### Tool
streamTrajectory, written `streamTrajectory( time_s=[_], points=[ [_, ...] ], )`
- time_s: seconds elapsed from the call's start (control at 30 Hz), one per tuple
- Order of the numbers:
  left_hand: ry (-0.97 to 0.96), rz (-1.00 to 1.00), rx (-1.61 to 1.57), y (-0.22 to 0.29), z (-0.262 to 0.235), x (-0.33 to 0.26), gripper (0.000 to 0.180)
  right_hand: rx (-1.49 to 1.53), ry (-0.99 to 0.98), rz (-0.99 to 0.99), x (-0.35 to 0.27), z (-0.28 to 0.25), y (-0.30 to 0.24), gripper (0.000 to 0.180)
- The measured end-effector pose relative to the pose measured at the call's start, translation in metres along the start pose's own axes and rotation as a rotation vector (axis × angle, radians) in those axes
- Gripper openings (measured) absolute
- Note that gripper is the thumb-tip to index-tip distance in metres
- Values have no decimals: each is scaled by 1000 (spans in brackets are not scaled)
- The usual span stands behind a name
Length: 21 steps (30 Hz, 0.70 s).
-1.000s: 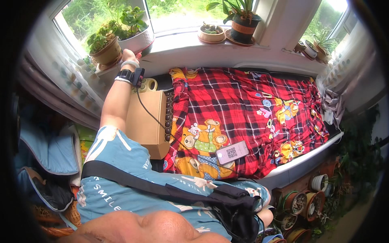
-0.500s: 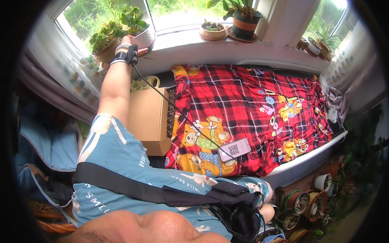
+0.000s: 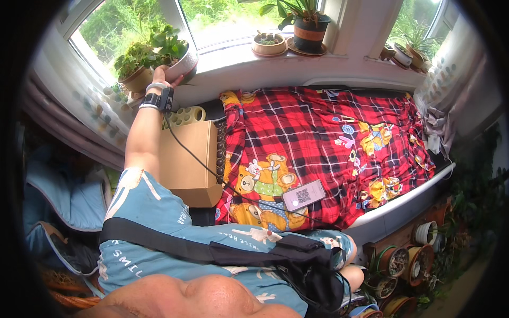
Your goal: Pruning and caring for various potted plants using scissors.
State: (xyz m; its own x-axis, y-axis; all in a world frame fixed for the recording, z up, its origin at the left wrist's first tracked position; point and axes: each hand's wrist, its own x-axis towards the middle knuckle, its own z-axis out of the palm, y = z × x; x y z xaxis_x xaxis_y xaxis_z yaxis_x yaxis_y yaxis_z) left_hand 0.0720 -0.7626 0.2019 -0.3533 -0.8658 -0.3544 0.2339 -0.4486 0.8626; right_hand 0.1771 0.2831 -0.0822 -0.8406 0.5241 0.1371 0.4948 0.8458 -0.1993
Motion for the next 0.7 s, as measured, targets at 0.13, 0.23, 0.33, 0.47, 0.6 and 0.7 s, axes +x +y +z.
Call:
streamTrajectory(
  time_s=[0.13,0.23,0.33,0.47,0.6,0.7],
  points=[
    [-30,-9,32,-1,1,1,39,2,2,12,3,-2,3,32],
    [34,12,54,-4,4,21,35,0,8,10,6,-5,7,33],
    [64,-7,90,-4,8,44,32,8,17,16,11,-8,13,33],
    [-47,-10,68,0,13,46,36,124,244,-5,4,13,41,23],
    [-34,-96,-84,-23,-20,43,47,393,165,106,23,-7,95,25],
    [-125,-155,-134,-21,-7,36,49,161,100,133,3,-10,101,26]
  ],
)
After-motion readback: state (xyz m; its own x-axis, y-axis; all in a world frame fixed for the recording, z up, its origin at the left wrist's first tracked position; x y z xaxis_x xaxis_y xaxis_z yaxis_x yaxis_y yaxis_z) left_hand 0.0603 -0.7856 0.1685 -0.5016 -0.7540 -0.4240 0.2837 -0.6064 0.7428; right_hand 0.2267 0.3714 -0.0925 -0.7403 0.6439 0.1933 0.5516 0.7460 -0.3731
